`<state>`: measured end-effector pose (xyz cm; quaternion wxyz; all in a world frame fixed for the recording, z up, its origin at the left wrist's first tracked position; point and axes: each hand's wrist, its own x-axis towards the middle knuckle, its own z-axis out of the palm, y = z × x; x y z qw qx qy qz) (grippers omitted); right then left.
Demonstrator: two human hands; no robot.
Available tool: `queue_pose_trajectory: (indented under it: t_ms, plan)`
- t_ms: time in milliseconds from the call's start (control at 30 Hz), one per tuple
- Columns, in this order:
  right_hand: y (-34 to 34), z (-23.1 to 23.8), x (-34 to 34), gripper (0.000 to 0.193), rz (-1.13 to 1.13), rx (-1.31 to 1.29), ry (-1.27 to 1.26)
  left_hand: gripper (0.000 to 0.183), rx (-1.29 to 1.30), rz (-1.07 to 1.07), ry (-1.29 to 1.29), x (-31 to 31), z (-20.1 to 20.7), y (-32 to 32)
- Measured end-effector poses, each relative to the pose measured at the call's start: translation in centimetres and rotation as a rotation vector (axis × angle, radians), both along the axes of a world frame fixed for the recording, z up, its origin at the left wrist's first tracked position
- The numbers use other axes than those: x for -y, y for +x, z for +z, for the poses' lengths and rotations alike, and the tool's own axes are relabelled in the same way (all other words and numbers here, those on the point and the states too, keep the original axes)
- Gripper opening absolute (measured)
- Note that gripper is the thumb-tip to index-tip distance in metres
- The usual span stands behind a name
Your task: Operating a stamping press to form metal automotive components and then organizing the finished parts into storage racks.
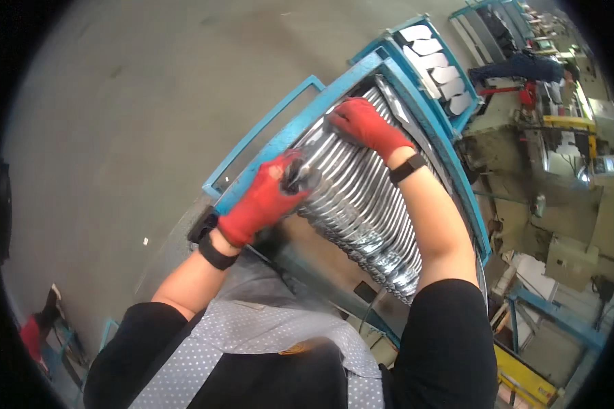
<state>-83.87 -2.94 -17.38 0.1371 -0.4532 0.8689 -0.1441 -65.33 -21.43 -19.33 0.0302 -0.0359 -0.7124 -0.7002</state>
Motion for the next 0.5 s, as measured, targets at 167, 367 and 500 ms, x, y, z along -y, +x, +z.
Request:
queue_pose_trajectory:
  t_ms: [167, 367, 500]
  plan:
    - [-1.6, 0.5, -1.0, 0.023, -0.114, 0.287, -0.062, 0.055, -0.039, -0.138, -0.338, 1.3, 3.6, -2.4]
    - [-4.7, 1.5, -10.8, 0.05, -0.721, 0.018, -0.121, 0.056, -0.079, -0.167, -0.27, 1.7, 3.1, -2.2]
    - [-3.6, -1.6, -14.4, 0.058, -0.704, -0.151, 0.313, 0.064, 0.007, -0.203, -0.226, 1.5, 2.0, -1.5]
